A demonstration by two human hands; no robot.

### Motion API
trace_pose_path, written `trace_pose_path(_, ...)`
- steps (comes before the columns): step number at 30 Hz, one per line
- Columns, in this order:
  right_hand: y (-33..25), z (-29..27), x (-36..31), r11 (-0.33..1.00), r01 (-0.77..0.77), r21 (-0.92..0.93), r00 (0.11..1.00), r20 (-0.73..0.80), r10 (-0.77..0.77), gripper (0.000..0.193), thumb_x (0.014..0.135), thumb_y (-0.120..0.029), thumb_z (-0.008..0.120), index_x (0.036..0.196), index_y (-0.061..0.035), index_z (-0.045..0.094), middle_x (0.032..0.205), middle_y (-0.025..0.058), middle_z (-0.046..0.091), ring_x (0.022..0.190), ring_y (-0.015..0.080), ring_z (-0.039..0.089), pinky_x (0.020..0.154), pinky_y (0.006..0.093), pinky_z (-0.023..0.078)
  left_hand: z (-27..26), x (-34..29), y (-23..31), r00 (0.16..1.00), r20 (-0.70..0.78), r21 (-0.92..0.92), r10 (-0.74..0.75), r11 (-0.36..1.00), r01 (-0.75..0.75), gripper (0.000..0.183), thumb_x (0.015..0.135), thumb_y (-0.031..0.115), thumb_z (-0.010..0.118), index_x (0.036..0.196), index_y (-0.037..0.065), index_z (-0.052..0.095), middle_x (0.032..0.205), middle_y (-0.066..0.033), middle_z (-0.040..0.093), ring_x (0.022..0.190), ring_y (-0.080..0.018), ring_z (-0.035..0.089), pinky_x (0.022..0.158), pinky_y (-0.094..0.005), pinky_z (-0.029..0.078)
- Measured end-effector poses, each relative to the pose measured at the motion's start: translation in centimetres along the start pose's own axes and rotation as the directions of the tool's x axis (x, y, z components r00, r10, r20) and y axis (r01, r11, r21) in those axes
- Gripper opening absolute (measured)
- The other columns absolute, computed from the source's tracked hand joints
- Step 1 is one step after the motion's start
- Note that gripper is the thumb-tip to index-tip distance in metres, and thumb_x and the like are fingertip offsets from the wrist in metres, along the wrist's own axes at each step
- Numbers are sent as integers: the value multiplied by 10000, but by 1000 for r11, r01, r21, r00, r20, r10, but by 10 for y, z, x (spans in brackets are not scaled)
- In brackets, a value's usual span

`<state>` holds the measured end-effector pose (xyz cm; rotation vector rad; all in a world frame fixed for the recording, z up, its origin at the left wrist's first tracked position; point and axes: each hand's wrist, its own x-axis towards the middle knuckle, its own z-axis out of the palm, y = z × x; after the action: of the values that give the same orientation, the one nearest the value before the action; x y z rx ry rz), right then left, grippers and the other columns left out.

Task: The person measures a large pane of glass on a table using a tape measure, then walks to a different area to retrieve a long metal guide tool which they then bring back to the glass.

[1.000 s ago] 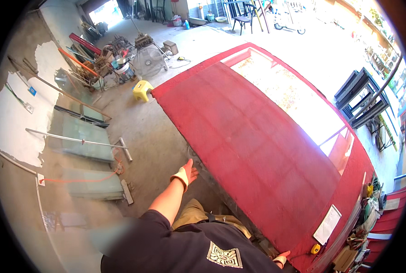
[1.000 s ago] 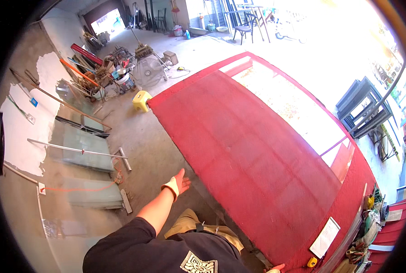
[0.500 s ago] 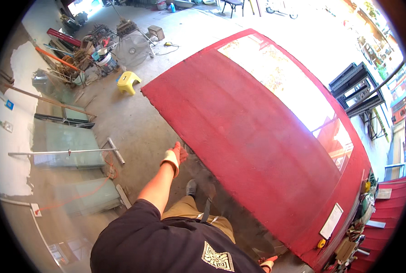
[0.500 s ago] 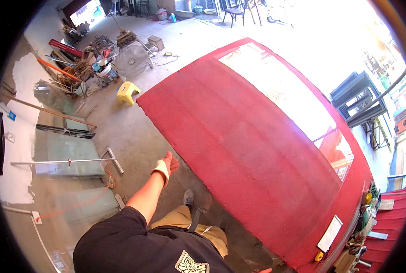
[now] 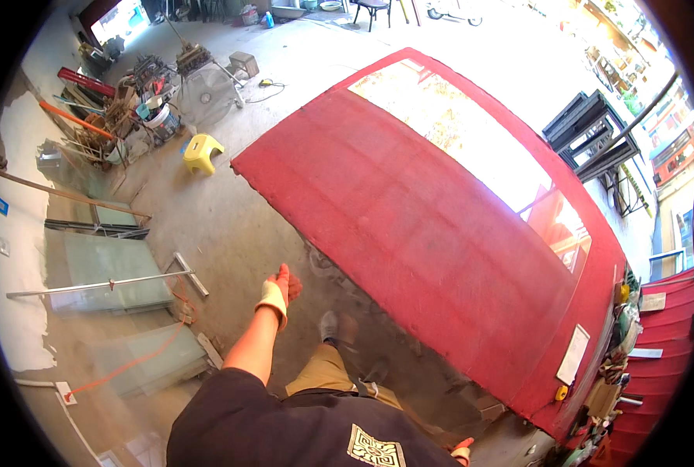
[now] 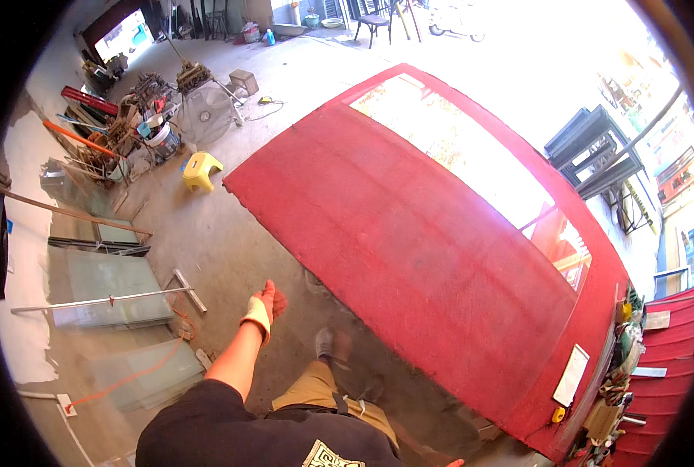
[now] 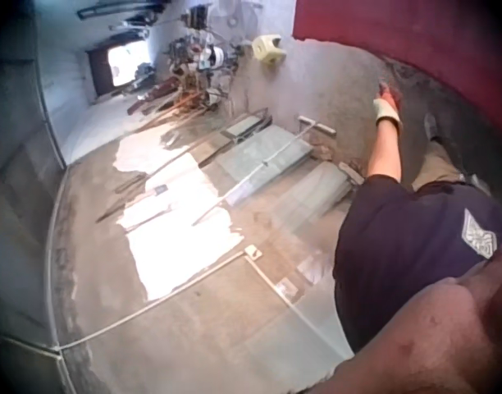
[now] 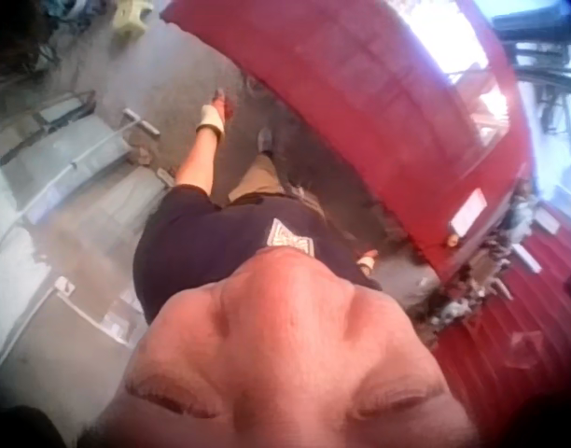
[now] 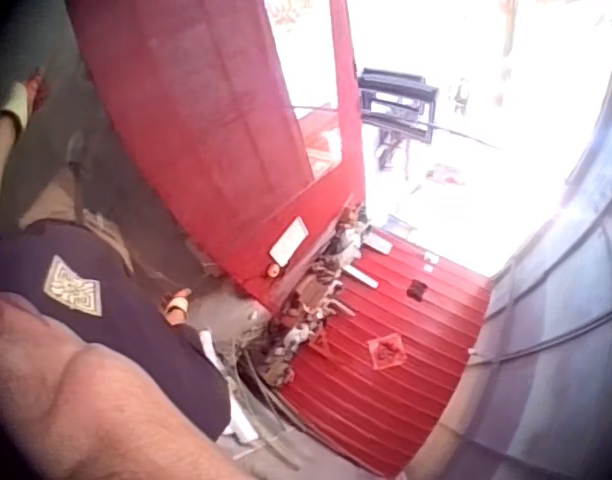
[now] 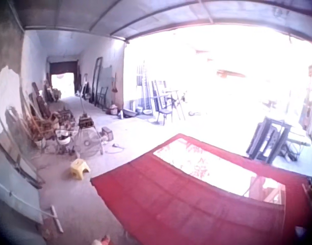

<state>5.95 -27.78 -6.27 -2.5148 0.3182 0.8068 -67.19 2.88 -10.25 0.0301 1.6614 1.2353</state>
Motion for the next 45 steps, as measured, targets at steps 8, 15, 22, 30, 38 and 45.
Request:
trace_pose_path(8,0,31,29,1000,9,18,1000,-19,-9,783,973,-822,435,1267,-155,719,1258,191,670,1247,270,546,942,603,411,-64,-127,-78,992,-95,-28,-85,996,83,534,1056,619,577,1004,88,589,796,-54,696,667,-211,686,610,-388,583)
trace_pose_path(15,-6,121,-4,999,-37,14,992,122,35,794,962,-836,436,1250,-151,716,1223,179,674,1199,266,556,909,579,419,-70,-150,-84,974,-160,14,-159,986,164,640,1025,663,592,1176,41,616,1001,-110,756,793,-277,756,694,-437,633)
trace_pose_path(22,-27,151,-33,999,-45,10,980,193,42,805,952,-850,437,1232,-147,712,1187,166,679,1152,263,566,875,555,427,-57,-127,-72,972,-137,11,-189,981,192,599,1042,639,583,1166,54,617,971,-108,754,783,-287,755,683,-446,632)
trace_pose_path(30,-79,146,-44,1000,-24,0,984,178,23,818,940,-865,438,1212,-142,708,1147,151,684,1098,258,578,837,528,437,-30,-50,-43,987,-95,-51,-128,991,123,548,1067,622,556,1114,77,593,932,-108,738,757,-298,743,680,-453,627)
trace_pose_path(38,-128,122,-44,1000,-11,16,989,145,9,832,928,-881,439,1192,-138,703,1106,136,688,1043,254,589,799,501,446,4,22,-4,987,-95,-95,-130,988,122,544,1059,619,576,1137,80,572,937,-121,729,752,-318,742,678,-487,621)
trace_pose_path(45,-151,101,-42,999,-3,47,991,130,-3,844,917,-895,440,1174,-134,700,1070,124,693,996,250,599,765,477,454,43,72,35,983,-132,-50,-127,991,121,544,1056,653,551,1149,118,579,1016,-103,735,822,-302,734,708,-472,597)
